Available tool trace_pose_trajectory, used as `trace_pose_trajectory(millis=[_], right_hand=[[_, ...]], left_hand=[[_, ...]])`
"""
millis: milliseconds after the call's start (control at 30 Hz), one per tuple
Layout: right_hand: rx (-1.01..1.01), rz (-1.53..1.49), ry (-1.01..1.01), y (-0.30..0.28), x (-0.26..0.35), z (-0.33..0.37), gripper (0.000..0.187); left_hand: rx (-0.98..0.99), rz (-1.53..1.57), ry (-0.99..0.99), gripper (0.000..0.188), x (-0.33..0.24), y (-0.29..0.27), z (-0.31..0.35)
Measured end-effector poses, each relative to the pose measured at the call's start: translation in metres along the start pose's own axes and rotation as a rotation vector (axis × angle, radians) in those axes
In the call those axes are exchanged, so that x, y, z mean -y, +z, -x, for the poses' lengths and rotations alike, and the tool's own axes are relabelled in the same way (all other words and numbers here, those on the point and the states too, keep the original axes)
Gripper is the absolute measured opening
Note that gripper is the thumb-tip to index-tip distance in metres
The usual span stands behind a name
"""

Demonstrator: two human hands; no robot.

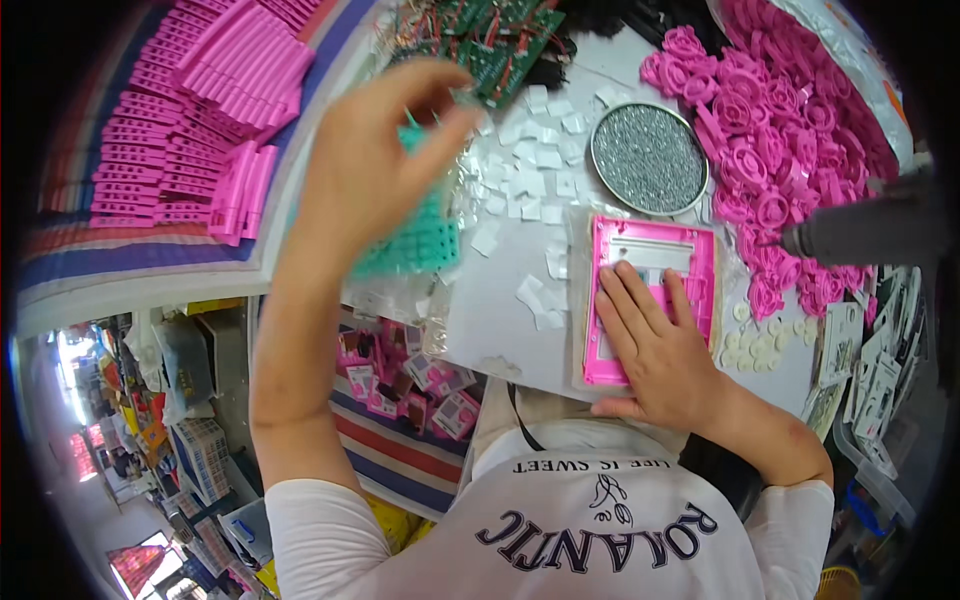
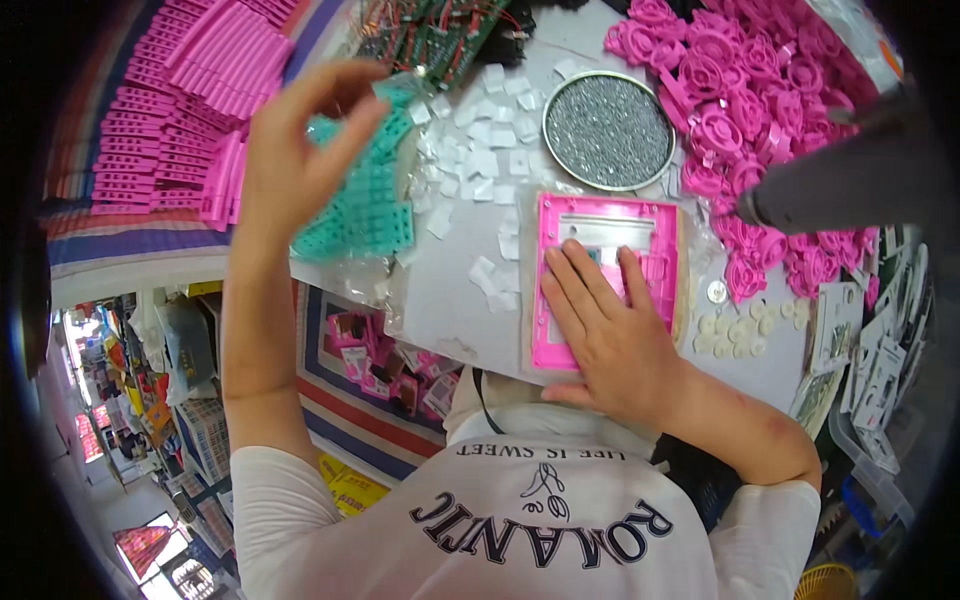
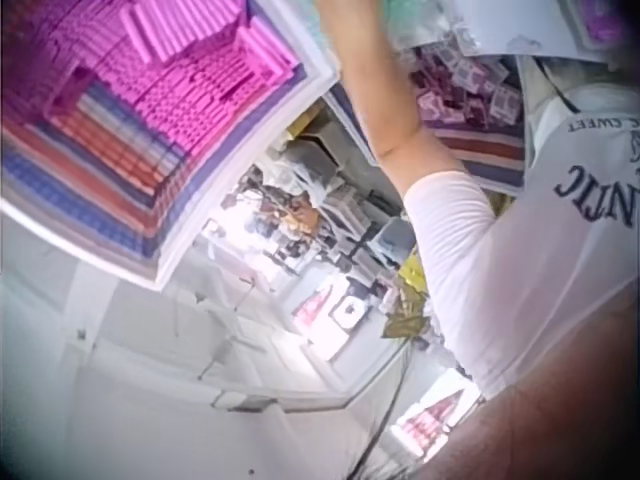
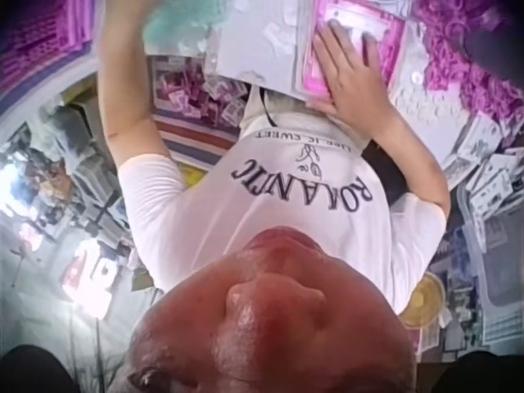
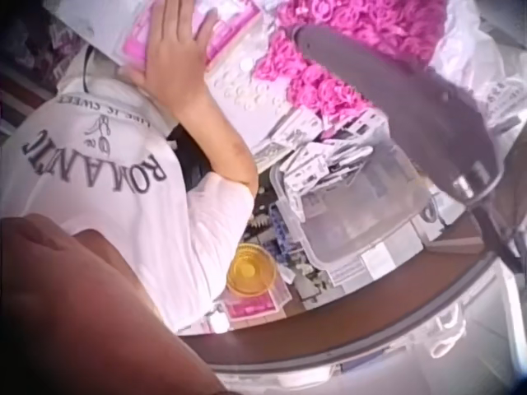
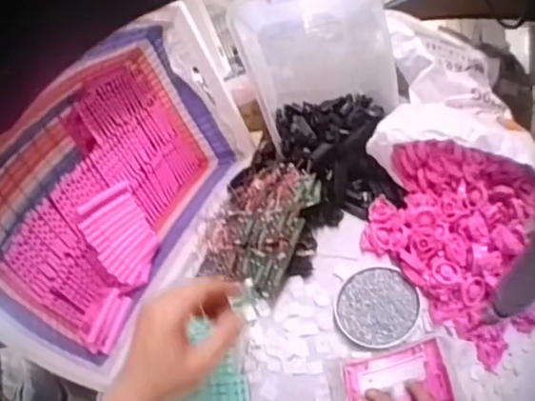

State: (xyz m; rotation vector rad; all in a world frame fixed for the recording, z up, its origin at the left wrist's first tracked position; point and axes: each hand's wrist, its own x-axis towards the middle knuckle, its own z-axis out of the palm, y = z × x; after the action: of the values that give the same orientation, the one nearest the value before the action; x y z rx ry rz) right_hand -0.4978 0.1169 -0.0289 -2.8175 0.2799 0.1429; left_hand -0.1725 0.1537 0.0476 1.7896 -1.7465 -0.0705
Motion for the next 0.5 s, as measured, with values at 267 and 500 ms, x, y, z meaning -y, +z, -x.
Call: trace_pose_trajectory(millis=[267, 500], right_hand=[[0.004, 0.029, -0.021, 0.0, -0.003, -0.001, 0.105], [-0.029, 0.013, -0.013, 0.004, -0.003, 0.003, 0.101]], left_hand=[[0.199, -0.493, -0.269, 0.036, 0.15, 0.021, -0.136], [0.258, -0.607, -0.251, 0.034, 0.133, 0.045, -0.152]])
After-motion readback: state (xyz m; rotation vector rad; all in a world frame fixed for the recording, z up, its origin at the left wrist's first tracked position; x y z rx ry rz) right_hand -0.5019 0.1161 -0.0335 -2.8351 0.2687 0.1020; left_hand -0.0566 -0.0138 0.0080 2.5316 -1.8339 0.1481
